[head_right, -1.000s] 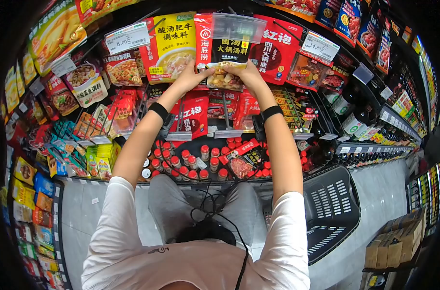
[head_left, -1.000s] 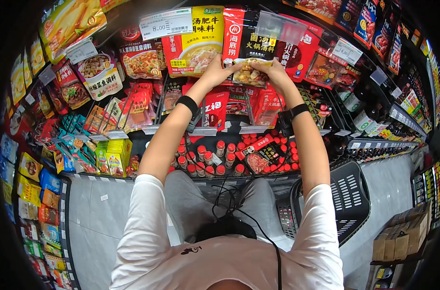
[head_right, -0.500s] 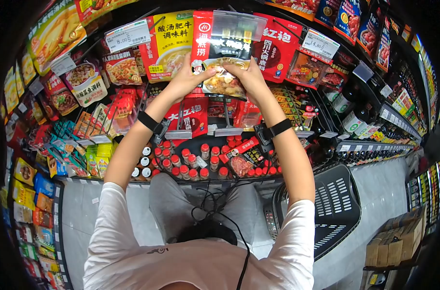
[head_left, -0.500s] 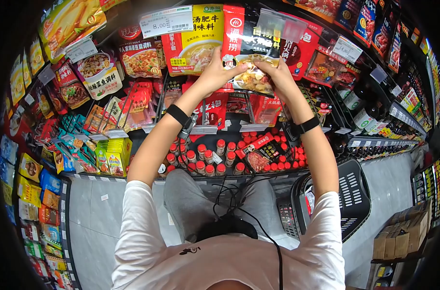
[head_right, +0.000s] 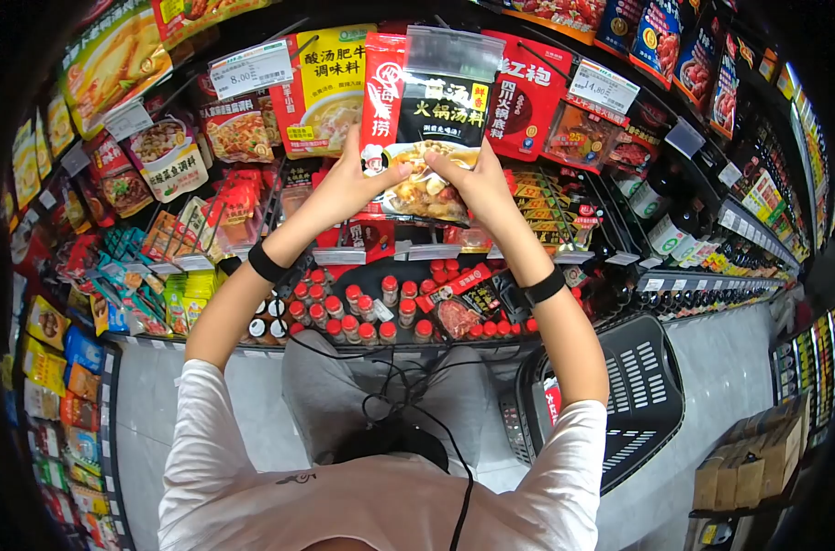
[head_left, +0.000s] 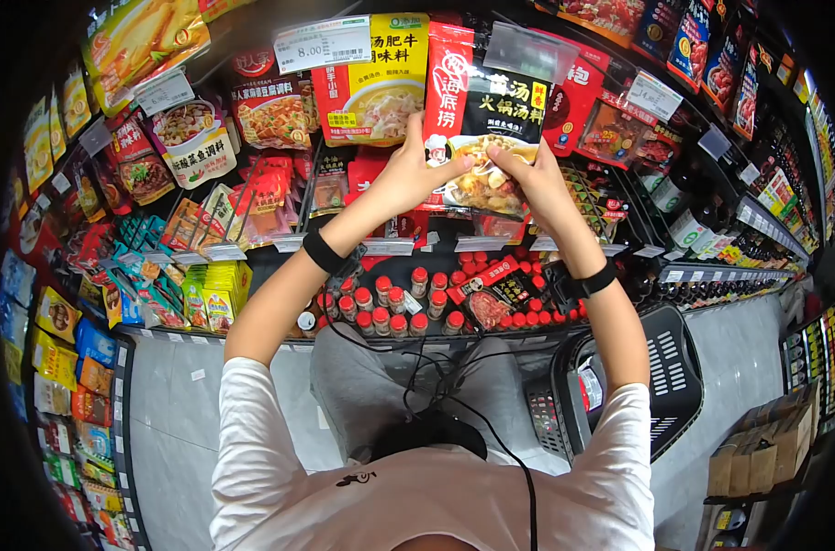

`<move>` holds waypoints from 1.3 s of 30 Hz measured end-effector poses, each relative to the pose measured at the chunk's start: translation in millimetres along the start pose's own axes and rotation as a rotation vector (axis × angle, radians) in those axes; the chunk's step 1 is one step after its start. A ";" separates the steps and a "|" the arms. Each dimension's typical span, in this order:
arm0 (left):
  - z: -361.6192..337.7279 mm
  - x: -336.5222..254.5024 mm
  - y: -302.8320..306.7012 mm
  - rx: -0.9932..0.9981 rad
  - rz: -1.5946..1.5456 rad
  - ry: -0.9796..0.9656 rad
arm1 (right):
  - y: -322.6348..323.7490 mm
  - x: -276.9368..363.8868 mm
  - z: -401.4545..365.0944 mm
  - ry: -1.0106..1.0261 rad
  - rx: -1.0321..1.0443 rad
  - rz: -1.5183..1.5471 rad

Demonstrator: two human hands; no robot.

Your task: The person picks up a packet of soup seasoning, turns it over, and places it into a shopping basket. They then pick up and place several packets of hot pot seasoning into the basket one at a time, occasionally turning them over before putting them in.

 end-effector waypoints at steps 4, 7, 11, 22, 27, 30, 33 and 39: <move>-10.2 -12.8 -0.9 -0.003 0.081 -0.010 | -3.0 10.0 -14.2 -0.058 0.012 -0.038; -15.8 -16.9 -1.9 0.021 0.048 -0.001 | -6.4 17.1 -22.7 -0.064 0.010 -0.064; -21.0 -21.9 -3.3 0.023 0.035 -0.014 | -6.0 21.4 -29.2 -0.125 0.014 -0.070; -35.4 -45.7 -3.3 0.033 0.082 0.006 | -6.5 29.5 -41.7 -0.063 0.020 -0.068; -38.7 -51.7 -4.7 0.034 0.102 0.010 | -8.4 37.7 -48.6 -0.077 0.021 -0.098; -41.1 -52.3 -6.3 0.026 0.096 0.020 | -9.1 41.5 -52.1 -0.065 0.027 -0.116; -44.0 -55.0 -7.1 0.014 0.084 0.017 | -9.2 43.5 -55.1 -0.047 0.032 -0.126; -52.7 -55.7 -11.6 0.043 0.028 0.036 | -5.5 36.6 -64.2 -0.004 0.027 -0.116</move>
Point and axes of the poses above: each hand's wrist, its own z-axis towards the middle knuckle, its own y-axis out of the back of the hand, x = y × z, the point moved 3 cm from there along z, towards the middle knuckle, and after that the axes turned 10 degrees about z, right-handed, at the moved point
